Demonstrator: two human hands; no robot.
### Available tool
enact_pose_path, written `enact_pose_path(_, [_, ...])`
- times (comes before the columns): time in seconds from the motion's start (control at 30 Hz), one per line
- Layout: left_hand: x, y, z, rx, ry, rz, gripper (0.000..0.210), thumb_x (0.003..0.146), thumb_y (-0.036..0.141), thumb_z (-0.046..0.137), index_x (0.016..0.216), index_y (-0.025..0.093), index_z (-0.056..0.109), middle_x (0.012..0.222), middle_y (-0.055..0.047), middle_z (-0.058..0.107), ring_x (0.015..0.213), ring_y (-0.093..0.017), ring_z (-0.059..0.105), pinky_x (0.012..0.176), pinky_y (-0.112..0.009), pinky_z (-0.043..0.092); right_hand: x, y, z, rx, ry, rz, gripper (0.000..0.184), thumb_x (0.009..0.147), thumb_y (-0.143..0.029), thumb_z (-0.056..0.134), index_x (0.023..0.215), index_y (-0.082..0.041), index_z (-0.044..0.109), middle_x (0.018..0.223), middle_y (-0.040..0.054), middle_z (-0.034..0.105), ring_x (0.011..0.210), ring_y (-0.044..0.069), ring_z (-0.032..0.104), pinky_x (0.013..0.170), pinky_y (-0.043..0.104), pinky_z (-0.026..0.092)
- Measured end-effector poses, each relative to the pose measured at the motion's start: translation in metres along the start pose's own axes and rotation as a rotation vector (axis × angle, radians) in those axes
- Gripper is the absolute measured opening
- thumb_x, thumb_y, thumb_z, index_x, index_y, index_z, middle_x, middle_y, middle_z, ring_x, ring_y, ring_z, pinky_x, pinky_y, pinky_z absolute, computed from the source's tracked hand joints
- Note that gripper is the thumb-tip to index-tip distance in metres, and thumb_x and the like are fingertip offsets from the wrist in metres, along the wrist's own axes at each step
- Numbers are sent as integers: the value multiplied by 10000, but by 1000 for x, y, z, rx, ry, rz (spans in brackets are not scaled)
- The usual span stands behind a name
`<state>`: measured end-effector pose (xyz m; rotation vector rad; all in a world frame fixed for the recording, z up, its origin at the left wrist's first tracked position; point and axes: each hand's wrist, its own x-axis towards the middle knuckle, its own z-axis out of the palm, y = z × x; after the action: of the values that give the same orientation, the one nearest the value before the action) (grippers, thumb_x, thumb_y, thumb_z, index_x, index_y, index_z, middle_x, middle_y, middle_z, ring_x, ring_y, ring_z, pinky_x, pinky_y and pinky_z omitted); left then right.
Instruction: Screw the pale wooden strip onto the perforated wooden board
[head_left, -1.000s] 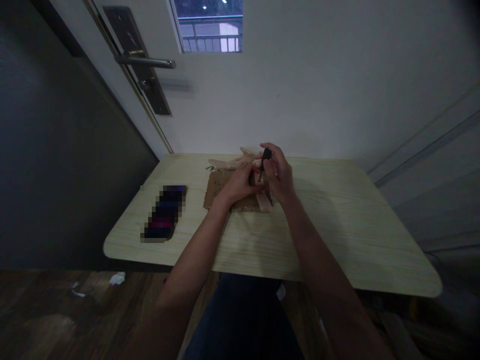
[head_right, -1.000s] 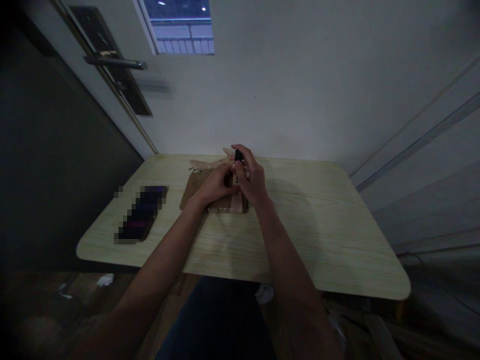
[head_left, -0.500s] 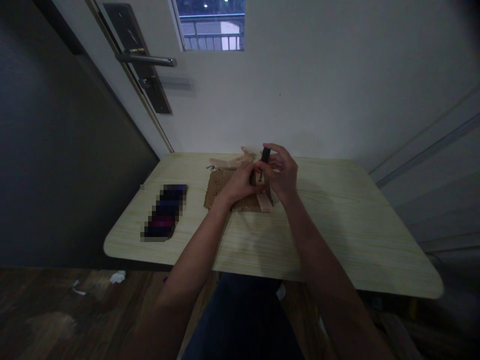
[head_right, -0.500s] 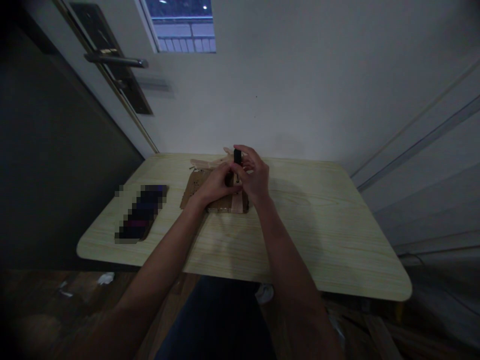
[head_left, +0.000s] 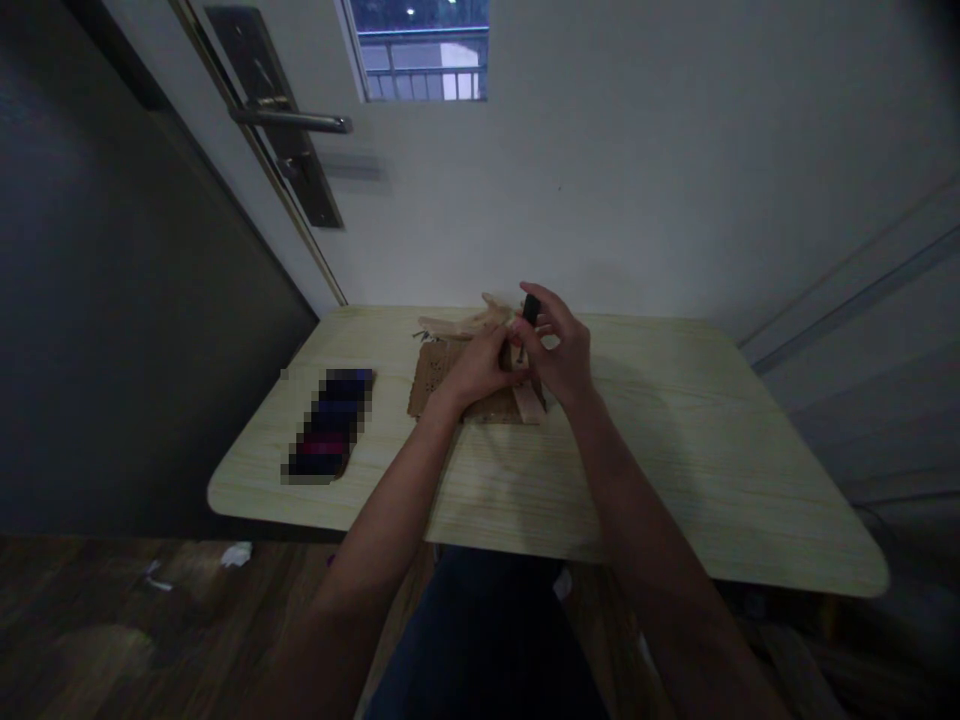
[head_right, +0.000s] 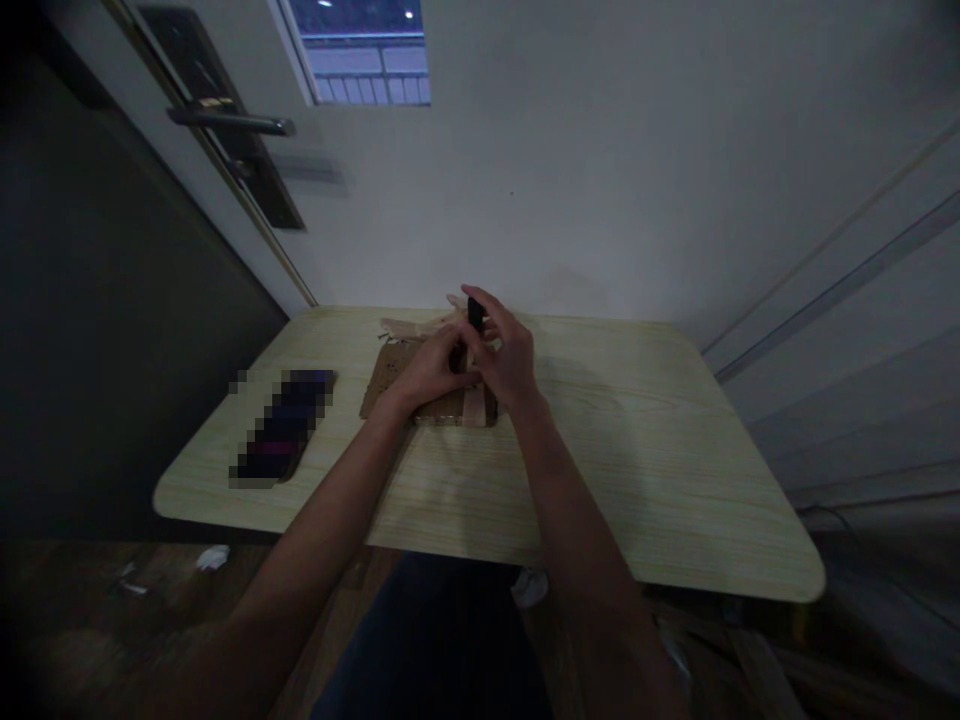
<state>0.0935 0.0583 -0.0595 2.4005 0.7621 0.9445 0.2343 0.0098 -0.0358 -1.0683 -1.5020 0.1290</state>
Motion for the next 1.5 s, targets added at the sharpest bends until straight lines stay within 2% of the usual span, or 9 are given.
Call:
enact_pose_path(0.1, [-1,2,-2,10,-3,-25,420,725,356,768,1038,157,572,1149,-132,613,1068,-292,573,943,-467,472,0,-3,-4,76,-43,-12,422,920,-482,492,1281,-276,567,1254,46,684,929,174,723,777,307,616])
enact_pose_path(0.23, [-1,6,-3,-3,-9,-27,440,724,321,772,1082,172,563,1120,-101,618,1046,-272,574,927,-434,476,0,-2,-7,105,-71,13,444,930,-492,473,1303,-265,550,1130,49,731,848,166,743,793,313,623])
enact_pose_path(0.4, [-2,8,-3,-13,-4,-26,440,726,338,776,1064,160,559,1108,-103,619,1036,-264,576,925,-415,471,2,7,-4,120,-27,32,412,894,-494,541,1242,-281,593,1165,38,713,965,185,729,821,316,627])
enact_pose_path(0.63, [-1,5,-2,-10,-5,-36,401,710,362,789,963,157,554,1060,-104,616,1006,-269,573,884,-417,479,4,9,0,108,39,47,365,840,-470,632,1159,-294,609,923,-1,706,756,139,698,672,271,599])
enact_pose_path(0.83, [-2,5,-3,1,-2,-33,404,719,365,785,972,157,548,1054,-102,619,993,-264,580,871,-412,484,4,11,1,3,129,27,366,790,-501,680,1071,-286,585,808,-35,611,592,90,578,528,228,518])
enact_pose_path(0.97, [-1,6,-3,8,-10,-34,445,722,358,784,1038,151,548,1089,-115,619,998,-267,580,882,-416,480,2,8,0,-8,96,10,387,801,-502,665,1105,-282,572,892,-11,644,667,105,608,562,237,537])
enact_pose_path(1.13, [-1,6,-3,12,-8,-40,395,720,339,781,980,147,554,1053,-113,626,980,-266,579,869,-414,482,1,0,-4,87,5,-22,337,916,-473,511,1178,-264,543,1077,44,702,870,142,703,718,282,586])
enact_pose_path(1.27, [-1,6,-3,1,-4,-30,386,723,348,773,983,166,552,1057,-102,624,987,-261,577,882,-414,477,2,0,-4,112,-33,2,362,898,-505,535,1176,-273,538,1029,32,726,835,151,722,711,294,593])
enact_pose_path(1.5, [0,3,-1,-9,1,-16,440,723,371,766,1050,164,556,1096,-117,618,1015,-271,575,892,-426,470,4,6,2,25,59,2,433,832,-522,623,1195,-294,566,892,0,667,686,140,639,585,288,561])
